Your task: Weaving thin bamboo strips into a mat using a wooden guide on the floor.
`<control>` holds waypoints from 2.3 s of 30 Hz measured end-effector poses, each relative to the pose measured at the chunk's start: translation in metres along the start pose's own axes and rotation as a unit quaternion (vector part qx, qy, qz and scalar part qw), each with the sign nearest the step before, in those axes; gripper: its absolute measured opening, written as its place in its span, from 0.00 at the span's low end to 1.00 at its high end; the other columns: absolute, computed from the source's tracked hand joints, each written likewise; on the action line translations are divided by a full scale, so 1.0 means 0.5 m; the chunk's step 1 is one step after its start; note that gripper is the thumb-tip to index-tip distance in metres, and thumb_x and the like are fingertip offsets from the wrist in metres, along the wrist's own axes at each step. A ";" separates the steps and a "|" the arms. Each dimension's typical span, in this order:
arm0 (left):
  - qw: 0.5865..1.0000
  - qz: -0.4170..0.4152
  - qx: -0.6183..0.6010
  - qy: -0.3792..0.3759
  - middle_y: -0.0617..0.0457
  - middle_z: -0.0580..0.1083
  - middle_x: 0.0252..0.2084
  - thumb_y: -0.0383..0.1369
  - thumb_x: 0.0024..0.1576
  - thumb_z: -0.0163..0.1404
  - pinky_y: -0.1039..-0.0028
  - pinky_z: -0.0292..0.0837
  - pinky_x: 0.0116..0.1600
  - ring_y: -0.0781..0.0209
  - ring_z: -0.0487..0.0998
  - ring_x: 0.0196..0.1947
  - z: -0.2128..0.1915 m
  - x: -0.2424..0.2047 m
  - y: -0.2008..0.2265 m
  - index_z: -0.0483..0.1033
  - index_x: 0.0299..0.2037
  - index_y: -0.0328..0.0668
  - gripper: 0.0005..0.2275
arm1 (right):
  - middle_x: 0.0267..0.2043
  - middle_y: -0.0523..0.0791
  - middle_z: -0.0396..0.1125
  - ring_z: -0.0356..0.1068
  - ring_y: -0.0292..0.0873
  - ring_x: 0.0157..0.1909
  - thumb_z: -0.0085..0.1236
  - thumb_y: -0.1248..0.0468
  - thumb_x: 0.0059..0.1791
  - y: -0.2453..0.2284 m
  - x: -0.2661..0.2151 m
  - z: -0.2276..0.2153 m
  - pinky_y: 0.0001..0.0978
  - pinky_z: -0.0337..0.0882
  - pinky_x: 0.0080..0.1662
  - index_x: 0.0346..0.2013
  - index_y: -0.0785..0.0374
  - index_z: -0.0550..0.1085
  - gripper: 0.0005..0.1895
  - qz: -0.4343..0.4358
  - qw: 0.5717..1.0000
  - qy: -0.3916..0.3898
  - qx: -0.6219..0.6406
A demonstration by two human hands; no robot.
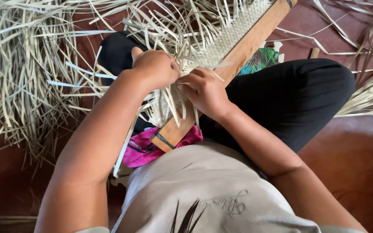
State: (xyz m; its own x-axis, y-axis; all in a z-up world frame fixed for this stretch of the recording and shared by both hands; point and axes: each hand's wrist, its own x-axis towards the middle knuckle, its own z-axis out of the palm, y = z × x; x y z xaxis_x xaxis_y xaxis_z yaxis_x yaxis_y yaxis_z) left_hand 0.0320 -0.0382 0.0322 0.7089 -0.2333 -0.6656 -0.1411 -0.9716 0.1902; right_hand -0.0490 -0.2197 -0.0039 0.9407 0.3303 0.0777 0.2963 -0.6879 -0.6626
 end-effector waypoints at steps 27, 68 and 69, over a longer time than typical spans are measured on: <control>0.985 0.079 -0.079 0.129 0.60 0.77 0.30 0.44 0.61 0.51 0.57 0.52 0.57 0.56 0.69 0.43 0.049 0.007 -0.041 0.79 0.28 0.49 0.13 | 0.32 0.47 0.58 0.56 0.42 0.27 0.65 0.78 0.48 0.045 -0.008 -0.028 0.34 0.63 0.31 0.38 0.67 0.64 0.16 -0.073 0.972 0.220 0.028; 0.986 0.025 -0.041 0.158 0.55 0.81 0.36 0.47 0.51 0.56 0.51 0.61 0.61 0.46 0.76 0.51 0.050 -0.001 0.010 0.81 0.37 0.59 0.10 | 0.33 0.45 0.69 0.75 0.51 0.39 0.60 0.62 0.51 0.086 0.030 -0.079 0.41 0.74 0.39 0.36 0.56 0.80 0.04 -0.104 0.993 -0.024 -0.051; 0.986 0.026 -0.041 0.158 0.55 0.81 0.36 0.47 0.51 0.56 0.51 0.61 0.61 0.46 0.76 0.51 0.045 -0.006 0.011 0.81 0.37 0.59 0.10 | 0.33 0.45 0.69 0.75 0.51 0.39 0.60 0.62 0.51 0.094 0.048 -0.061 0.41 0.74 0.39 0.36 0.56 0.80 0.04 -0.103 0.993 -0.023 -0.051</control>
State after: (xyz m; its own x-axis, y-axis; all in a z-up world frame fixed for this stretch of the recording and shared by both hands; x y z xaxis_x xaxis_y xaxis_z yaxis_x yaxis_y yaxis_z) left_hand 0.0134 -0.0437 0.0189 0.8840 -0.2451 -0.3980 -0.1355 -0.9493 0.2835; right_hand -0.0074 -0.2638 -0.0105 0.8501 0.4990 0.1684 0.4997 -0.6634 -0.5570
